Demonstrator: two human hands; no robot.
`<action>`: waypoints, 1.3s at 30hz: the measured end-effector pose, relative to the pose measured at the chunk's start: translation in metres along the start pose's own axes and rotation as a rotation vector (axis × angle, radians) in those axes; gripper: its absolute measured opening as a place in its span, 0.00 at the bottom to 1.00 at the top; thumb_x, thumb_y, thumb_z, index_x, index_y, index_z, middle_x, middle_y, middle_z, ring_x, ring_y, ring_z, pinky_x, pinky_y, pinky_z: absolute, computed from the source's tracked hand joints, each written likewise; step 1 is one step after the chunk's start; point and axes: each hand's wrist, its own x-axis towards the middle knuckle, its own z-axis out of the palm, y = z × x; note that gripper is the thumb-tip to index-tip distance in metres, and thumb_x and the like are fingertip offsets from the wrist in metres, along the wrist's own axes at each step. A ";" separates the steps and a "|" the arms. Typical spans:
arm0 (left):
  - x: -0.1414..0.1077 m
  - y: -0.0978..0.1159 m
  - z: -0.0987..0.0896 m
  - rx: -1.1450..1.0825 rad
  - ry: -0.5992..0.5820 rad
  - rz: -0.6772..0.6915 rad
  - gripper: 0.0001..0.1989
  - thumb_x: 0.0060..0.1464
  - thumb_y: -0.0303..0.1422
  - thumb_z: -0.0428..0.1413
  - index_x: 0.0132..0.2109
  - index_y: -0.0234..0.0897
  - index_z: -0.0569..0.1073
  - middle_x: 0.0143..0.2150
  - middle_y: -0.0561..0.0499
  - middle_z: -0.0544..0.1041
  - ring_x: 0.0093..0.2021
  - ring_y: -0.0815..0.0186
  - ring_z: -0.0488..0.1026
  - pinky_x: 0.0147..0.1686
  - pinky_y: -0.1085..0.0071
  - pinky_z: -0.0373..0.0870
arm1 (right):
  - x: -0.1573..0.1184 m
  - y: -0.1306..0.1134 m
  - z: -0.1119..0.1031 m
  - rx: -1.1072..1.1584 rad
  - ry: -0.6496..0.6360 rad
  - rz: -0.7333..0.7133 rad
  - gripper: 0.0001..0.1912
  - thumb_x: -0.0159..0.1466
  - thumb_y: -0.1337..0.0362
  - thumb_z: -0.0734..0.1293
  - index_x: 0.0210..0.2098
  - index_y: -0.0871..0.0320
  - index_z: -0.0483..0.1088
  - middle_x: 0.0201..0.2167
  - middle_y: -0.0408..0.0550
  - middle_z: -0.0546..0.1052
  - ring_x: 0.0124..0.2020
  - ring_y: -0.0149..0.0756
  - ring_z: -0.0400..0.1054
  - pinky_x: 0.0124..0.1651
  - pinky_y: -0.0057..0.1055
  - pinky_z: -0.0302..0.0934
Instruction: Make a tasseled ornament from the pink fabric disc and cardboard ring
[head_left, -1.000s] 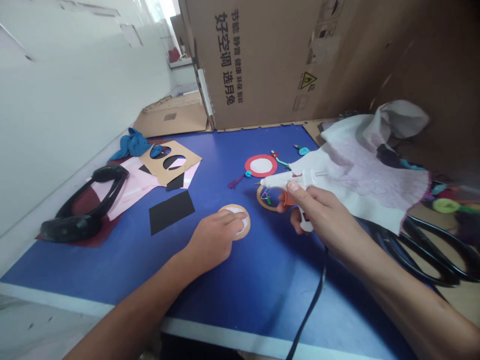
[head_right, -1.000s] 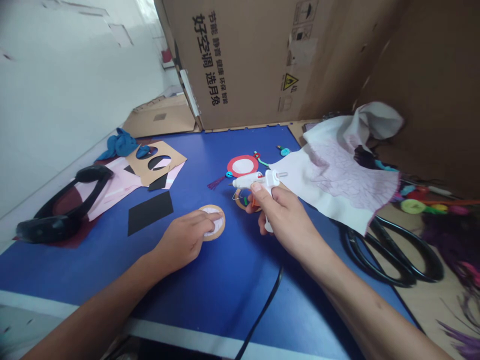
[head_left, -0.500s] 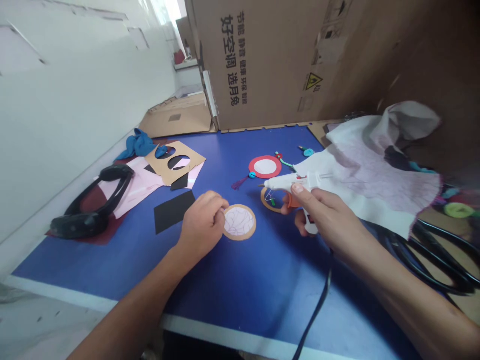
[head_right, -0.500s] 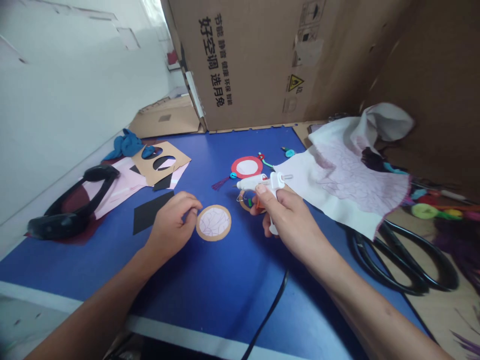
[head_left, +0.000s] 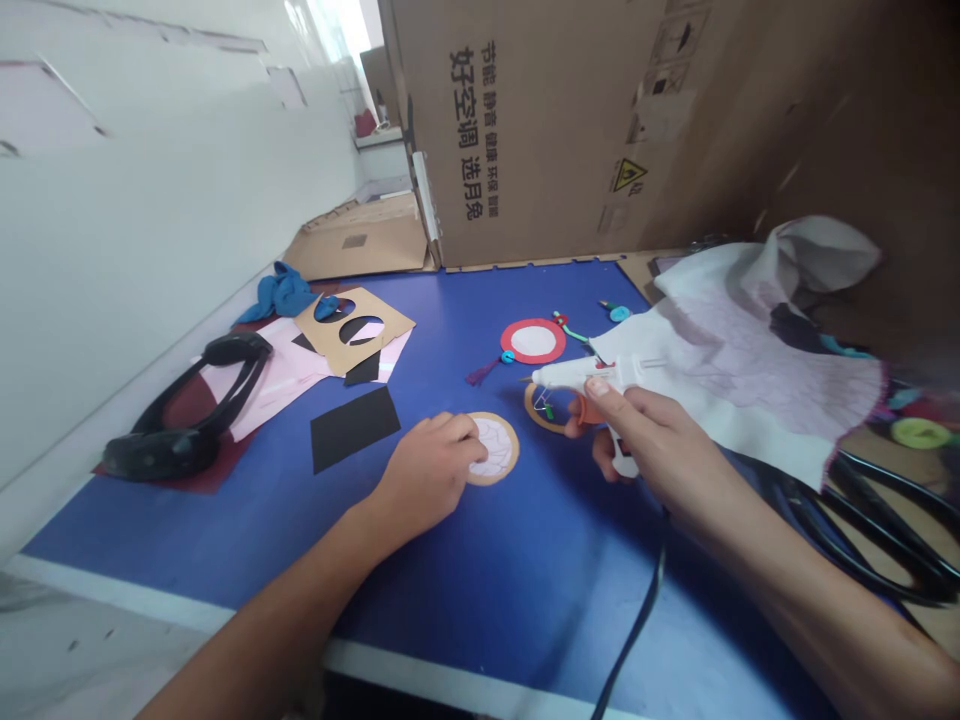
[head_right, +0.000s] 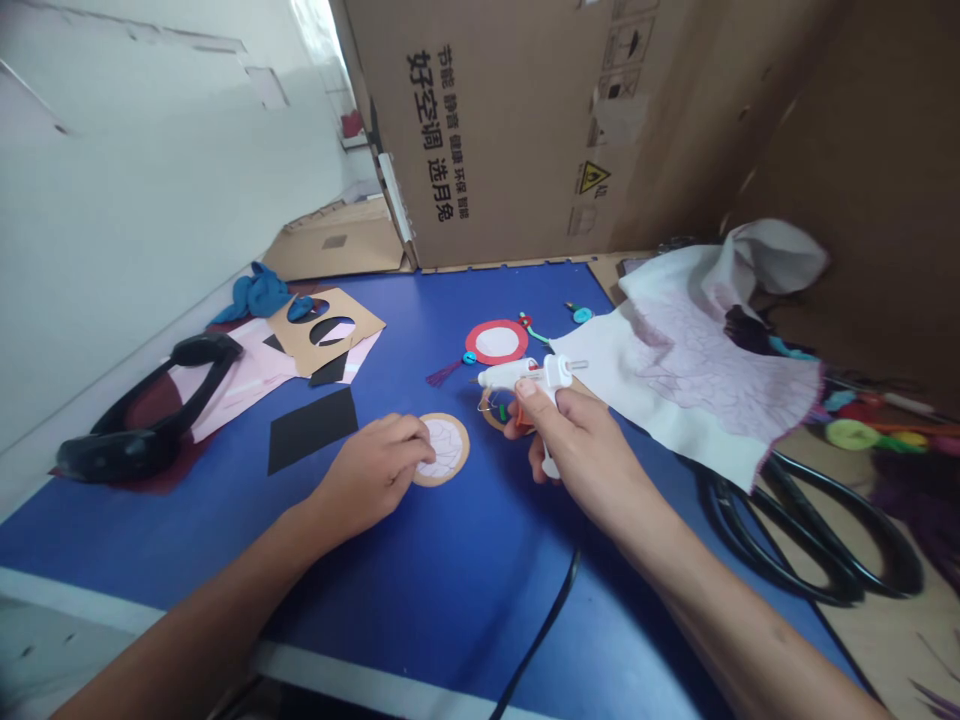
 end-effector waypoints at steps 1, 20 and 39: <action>0.000 -0.001 0.001 -0.034 0.026 -0.011 0.15 0.65 0.21 0.50 0.44 0.39 0.80 0.49 0.47 0.80 0.47 0.59 0.74 0.48 0.61 0.70 | 0.000 0.001 0.000 0.002 0.003 -0.003 0.34 0.69 0.32 0.60 0.32 0.56 0.75 0.19 0.45 0.72 0.20 0.35 0.65 0.27 0.33 0.59; 0.035 0.004 -0.020 -0.272 0.040 -0.208 0.16 0.55 0.21 0.55 0.45 0.39 0.81 0.44 0.49 0.80 0.42 0.62 0.77 0.44 0.65 0.73 | 0.003 0.000 0.002 0.140 -0.047 0.067 0.33 0.67 0.31 0.62 0.36 0.57 0.73 0.25 0.47 0.78 0.17 0.31 0.65 0.23 0.31 0.57; 0.040 0.006 0.002 -0.265 0.031 -0.208 0.18 0.60 0.23 0.55 0.53 0.38 0.82 0.44 0.47 0.76 0.46 0.60 0.77 0.51 0.64 0.74 | 0.005 0.000 0.000 0.166 -0.026 0.061 0.33 0.66 0.31 0.64 0.33 0.57 0.72 0.20 0.44 0.74 0.17 0.32 0.64 0.24 0.30 0.56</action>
